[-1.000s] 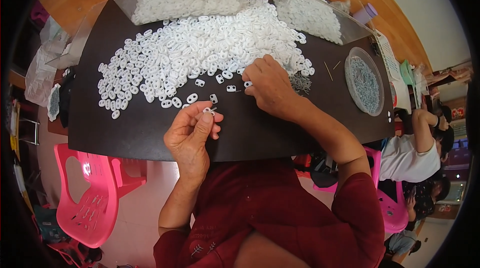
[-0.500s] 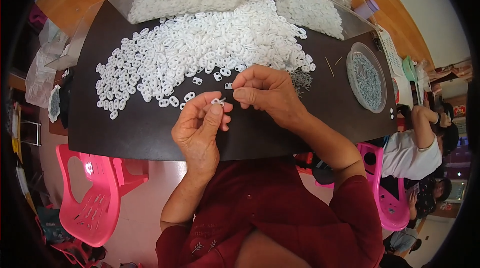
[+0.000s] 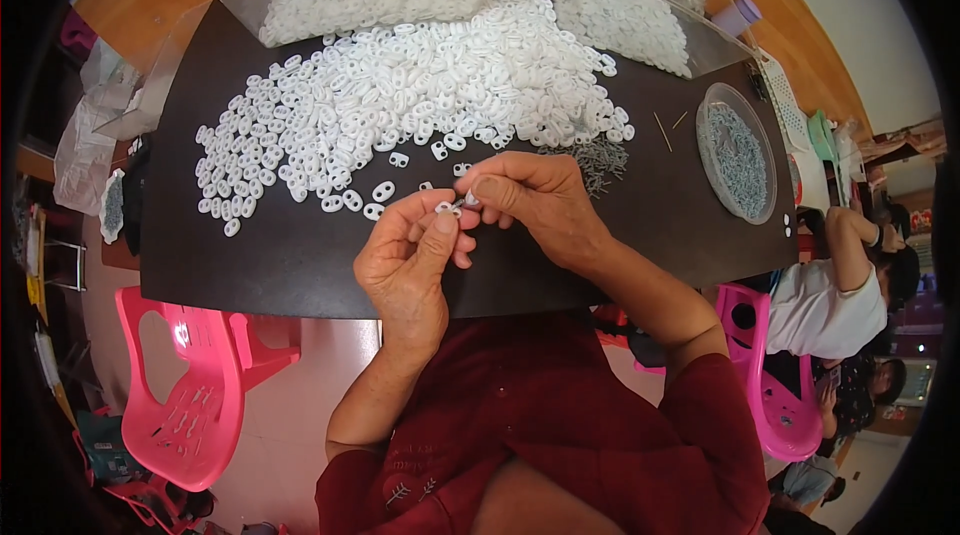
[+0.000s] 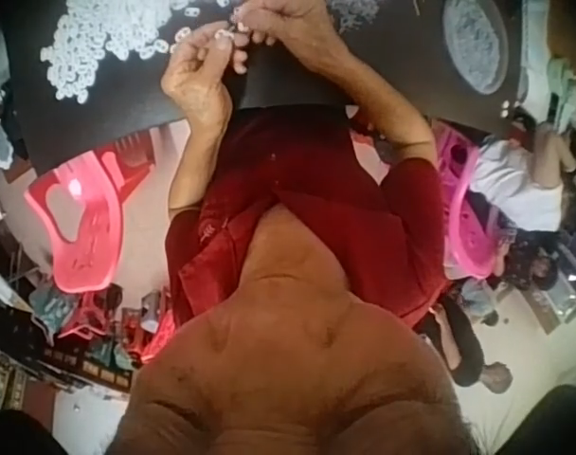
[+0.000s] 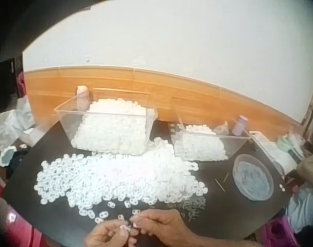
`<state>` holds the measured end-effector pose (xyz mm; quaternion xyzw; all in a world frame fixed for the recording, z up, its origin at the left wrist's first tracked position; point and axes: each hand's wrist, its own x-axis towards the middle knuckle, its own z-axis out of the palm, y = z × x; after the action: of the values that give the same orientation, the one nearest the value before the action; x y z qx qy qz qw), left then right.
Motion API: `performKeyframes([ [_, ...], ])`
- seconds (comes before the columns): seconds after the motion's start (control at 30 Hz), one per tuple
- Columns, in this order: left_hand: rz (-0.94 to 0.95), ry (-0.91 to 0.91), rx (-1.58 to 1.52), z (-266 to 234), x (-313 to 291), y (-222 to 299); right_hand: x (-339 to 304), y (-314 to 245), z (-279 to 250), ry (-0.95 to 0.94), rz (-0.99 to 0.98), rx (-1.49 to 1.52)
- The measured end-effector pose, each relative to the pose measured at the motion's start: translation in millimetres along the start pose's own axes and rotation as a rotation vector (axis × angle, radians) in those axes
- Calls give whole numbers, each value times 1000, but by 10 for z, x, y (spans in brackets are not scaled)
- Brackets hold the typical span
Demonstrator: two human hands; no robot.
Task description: Inserting small metal pins into white plastic components on a workbench.
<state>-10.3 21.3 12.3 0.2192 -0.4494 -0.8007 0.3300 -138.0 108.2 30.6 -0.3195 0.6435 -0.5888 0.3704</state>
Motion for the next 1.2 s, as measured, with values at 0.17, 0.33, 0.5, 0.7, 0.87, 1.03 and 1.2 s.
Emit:
performKeyframes([
  [0.17,-10,-2,-8,-23,-2,-47,-28,-5,28,-7,-53,71],
  [0.33,-15,3,-7,-18,-24,-40,-31,13,-11,-20,-23,60],
  [0.5,-14,0,42,-52,-36,-47,-10,24,-25,-7,-149,-78],
  [0.7,-27,22,98,-55,-39,-22,-4,-4,-40,-18,-67,13],
  [0.87,-39,39,121,-58,-40,-15,-3,-7,-12,11,-148,-89],
  [1.03,-30,41,135,-58,-38,-20,0,29,23,45,-181,-171],
  [1.2,-22,48,154,-52,-37,-37,-9,39,58,45,-182,-157],
])
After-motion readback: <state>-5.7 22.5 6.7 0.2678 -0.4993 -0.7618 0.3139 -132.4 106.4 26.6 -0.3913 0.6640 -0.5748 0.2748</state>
